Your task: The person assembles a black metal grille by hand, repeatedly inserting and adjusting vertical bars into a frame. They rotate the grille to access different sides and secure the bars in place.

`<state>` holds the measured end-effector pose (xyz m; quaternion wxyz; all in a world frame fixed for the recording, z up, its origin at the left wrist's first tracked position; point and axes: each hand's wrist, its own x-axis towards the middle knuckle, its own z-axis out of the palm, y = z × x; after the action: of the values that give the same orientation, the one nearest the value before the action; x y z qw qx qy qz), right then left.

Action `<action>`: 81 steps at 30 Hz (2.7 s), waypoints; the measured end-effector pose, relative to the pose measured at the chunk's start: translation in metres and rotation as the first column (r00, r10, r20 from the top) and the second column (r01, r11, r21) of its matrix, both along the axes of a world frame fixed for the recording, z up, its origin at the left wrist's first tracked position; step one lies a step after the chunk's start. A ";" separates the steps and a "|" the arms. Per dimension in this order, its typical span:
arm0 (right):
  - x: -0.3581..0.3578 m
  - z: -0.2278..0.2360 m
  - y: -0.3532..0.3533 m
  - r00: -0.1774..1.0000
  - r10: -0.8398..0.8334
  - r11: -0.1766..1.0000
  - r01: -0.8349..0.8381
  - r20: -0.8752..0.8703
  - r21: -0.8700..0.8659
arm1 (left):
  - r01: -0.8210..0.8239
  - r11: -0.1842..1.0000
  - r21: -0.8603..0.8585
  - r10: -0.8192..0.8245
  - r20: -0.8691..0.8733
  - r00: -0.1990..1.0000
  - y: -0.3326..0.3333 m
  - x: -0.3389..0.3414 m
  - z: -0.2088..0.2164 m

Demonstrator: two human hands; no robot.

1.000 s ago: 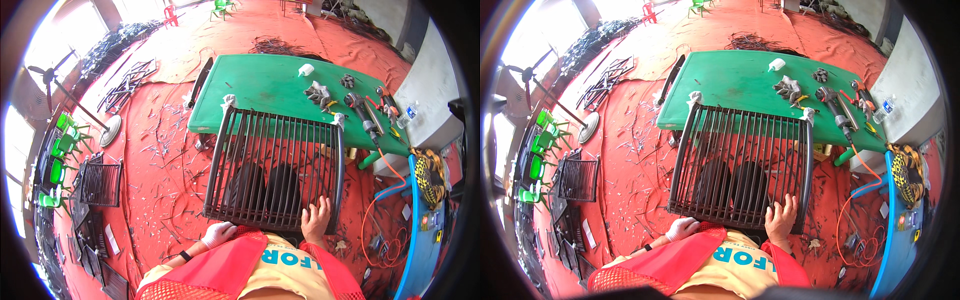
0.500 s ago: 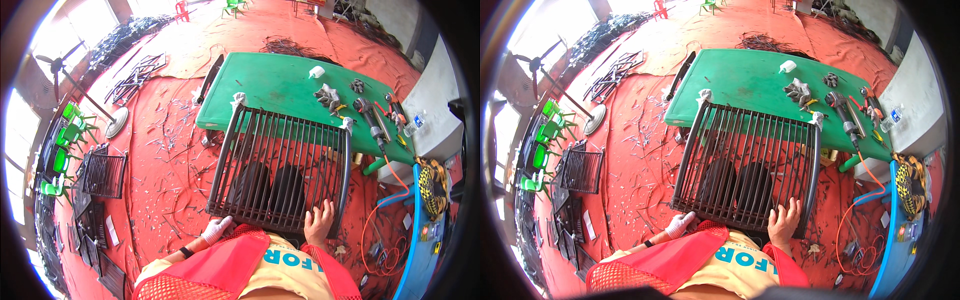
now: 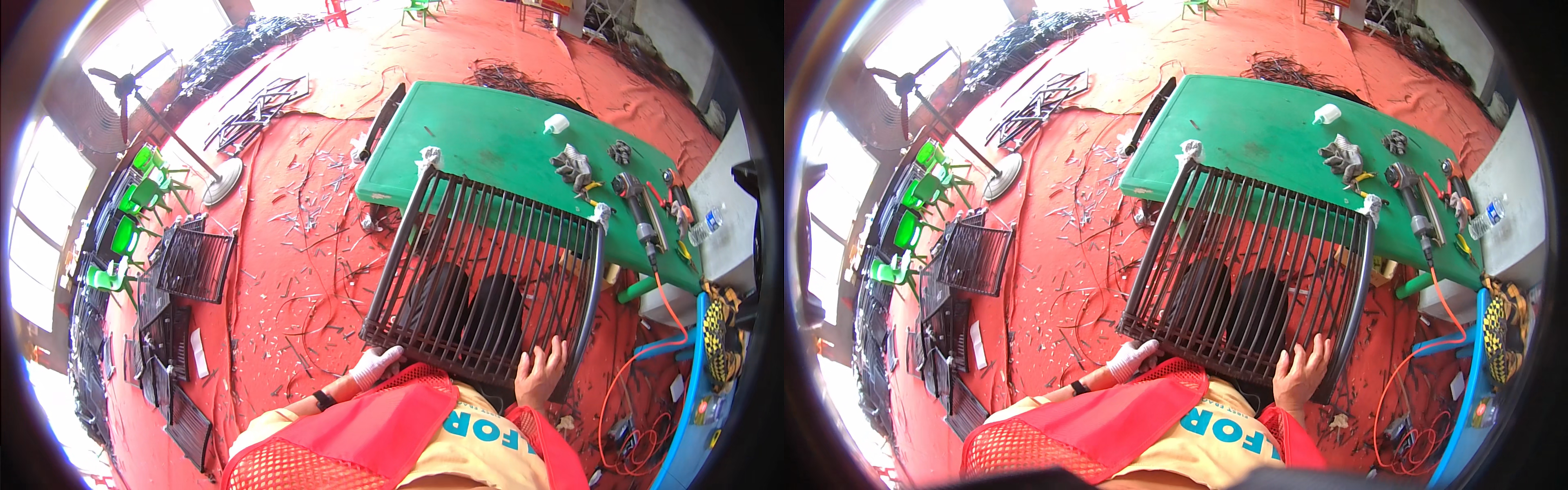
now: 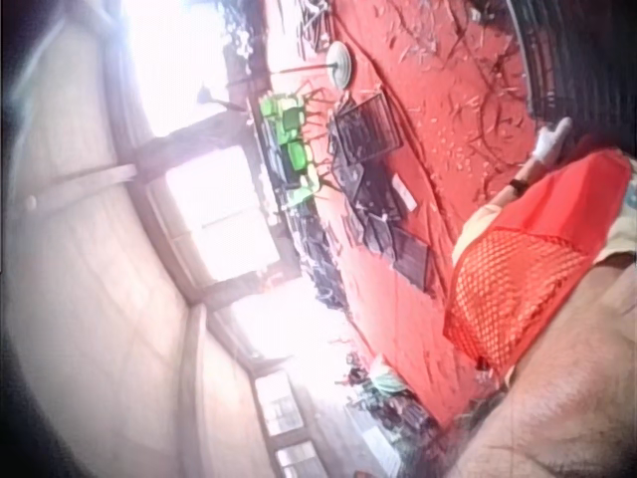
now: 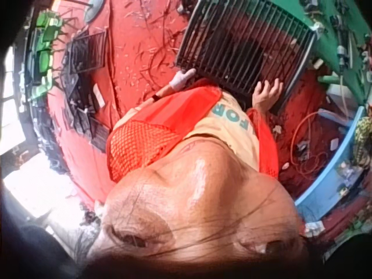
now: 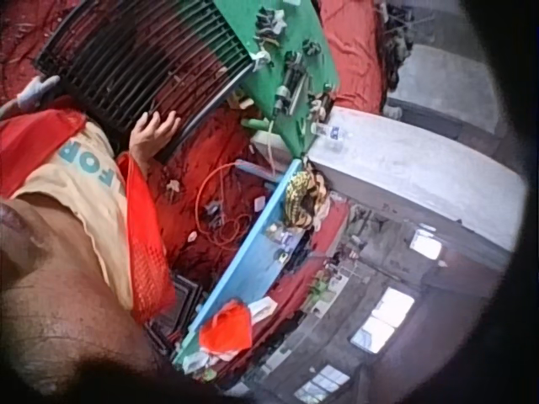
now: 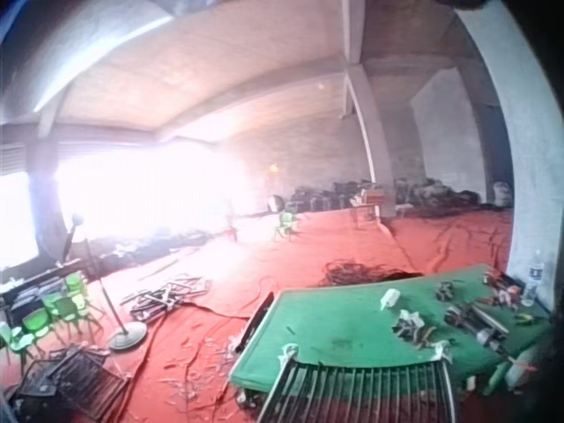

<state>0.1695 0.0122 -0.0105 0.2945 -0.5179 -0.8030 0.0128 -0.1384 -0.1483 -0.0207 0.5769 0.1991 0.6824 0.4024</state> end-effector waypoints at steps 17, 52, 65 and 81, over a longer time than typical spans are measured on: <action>0.025 -0.009 0.016 0.995 0.096 0.995 -0.095 -0.025 0.041 | -0.099 0.994 0.055 0.098 0.016 0.995 0.007 0.007 0.016; -0.156 0.029 0.027 0.675 0.736 0.676 -0.729 0.048 -0.110 | -0.303 0.953 -0.014 0.303 0.084 0.949 0.081 -0.023 0.026; -0.165 0.008 0.037 0.624 0.770 0.638 -0.762 0.133 -0.115 | -0.240 0.970 -0.049 0.229 -0.170 0.959 0.077 -0.028 0.040; -0.157 -0.031 0.053 0.571 0.796 0.604 -0.770 0.200 -0.203 | -0.289 0.957 -0.016 0.283 -0.166 0.945 0.078 -0.024 0.039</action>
<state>0.0127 0.0649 -0.0413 0.1214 -0.1187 -0.9795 0.1082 -0.1620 -0.0705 0.0179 0.4588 0.1187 0.7566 0.4505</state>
